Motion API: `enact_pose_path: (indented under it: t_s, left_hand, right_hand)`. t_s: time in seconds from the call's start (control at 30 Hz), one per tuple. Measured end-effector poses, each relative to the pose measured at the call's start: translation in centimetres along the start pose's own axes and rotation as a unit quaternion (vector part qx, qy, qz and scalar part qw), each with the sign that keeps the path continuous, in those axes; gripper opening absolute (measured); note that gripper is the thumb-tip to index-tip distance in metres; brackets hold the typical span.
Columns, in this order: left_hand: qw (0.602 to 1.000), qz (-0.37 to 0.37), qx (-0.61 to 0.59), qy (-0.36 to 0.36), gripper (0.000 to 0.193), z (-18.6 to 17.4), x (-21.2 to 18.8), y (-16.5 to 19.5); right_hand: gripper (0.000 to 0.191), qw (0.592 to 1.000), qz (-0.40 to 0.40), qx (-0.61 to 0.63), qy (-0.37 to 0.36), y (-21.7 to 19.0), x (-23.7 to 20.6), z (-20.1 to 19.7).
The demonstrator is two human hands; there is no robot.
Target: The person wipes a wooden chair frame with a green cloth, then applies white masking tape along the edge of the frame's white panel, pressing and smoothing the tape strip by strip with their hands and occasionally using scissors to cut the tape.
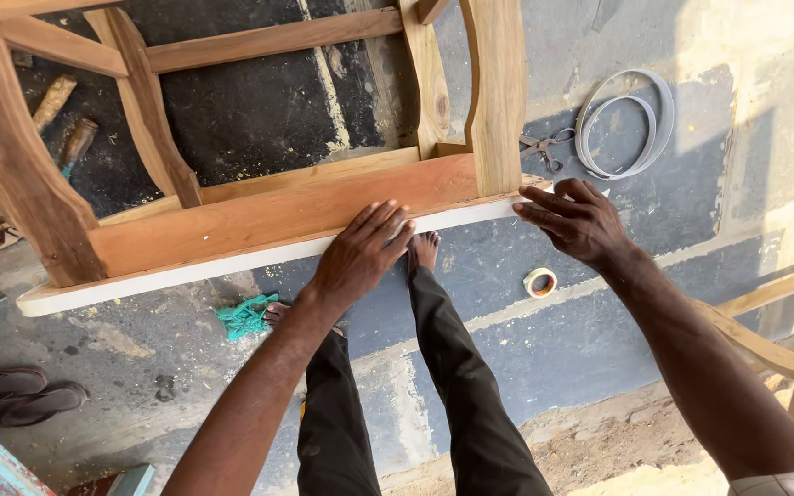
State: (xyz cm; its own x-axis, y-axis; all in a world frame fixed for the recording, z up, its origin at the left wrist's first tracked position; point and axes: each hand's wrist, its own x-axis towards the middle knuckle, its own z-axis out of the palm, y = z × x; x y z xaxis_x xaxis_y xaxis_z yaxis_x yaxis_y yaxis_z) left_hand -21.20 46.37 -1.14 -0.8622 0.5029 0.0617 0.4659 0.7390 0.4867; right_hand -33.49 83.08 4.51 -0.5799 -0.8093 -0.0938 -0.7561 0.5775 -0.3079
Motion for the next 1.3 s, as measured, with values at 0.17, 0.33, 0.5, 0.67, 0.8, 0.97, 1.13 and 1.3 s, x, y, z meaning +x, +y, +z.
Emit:
enact_pose_path:
  t_s: [0.17,0.33,0.5,0.67,0.8,0.97,1.13,1.3]
  left_hand:
    - [0.998,0.005,-0.057,-0.006,0.04,2.1,5.4,2.2]
    - [0.999,-0.016,-0.03,-0.034,0.045,3.5,8.4,3.7]
    - [0.997,0.002,0.022,-0.069,0.051,4.1,11.6,5.5]
    - [0.994,0.004,0.021,-0.112,0.053,4.4,13.7,6.8]
    - [0.993,0.011,0.024,-0.117,0.057,4.8,15.0,7.4]
    - [0.988,0.01,0.007,-0.156,0.068,5.2,17.9,9.4]
    - [0.989,0.03,0.031,-0.142,0.071,6.7,19.7,11.0]
    - [0.995,0.033,0.012,-0.093,0.074,6.8,16.5,11.4]
  right_hand:
    - [0.049,1.0,0.006,0.021,-0.004,2.9,-1.2,2.1]
    - [0.045,0.998,0.032,0.047,0.022,4.7,-2.7,4.0]
    - [0.051,0.995,0.068,0.038,0.065,5.1,-4.2,5.3]
    - [0.049,0.91,0.276,0.211,0.229,4.1,-7.3,6.6]
    - [0.048,0.765,0.475,0.297,0.317,2.9,-8.8,6.3]
    - [0.044,0.828,0.423,0.281,0.238,2.3,-8.8,5.9]
    - [0.033,0.827,0.45,0.249,0.229,2.2,-8.3,5.3]
    - [0.033,0.889,0.347,0.19,0.23,-0.9,-5.6,2.2]
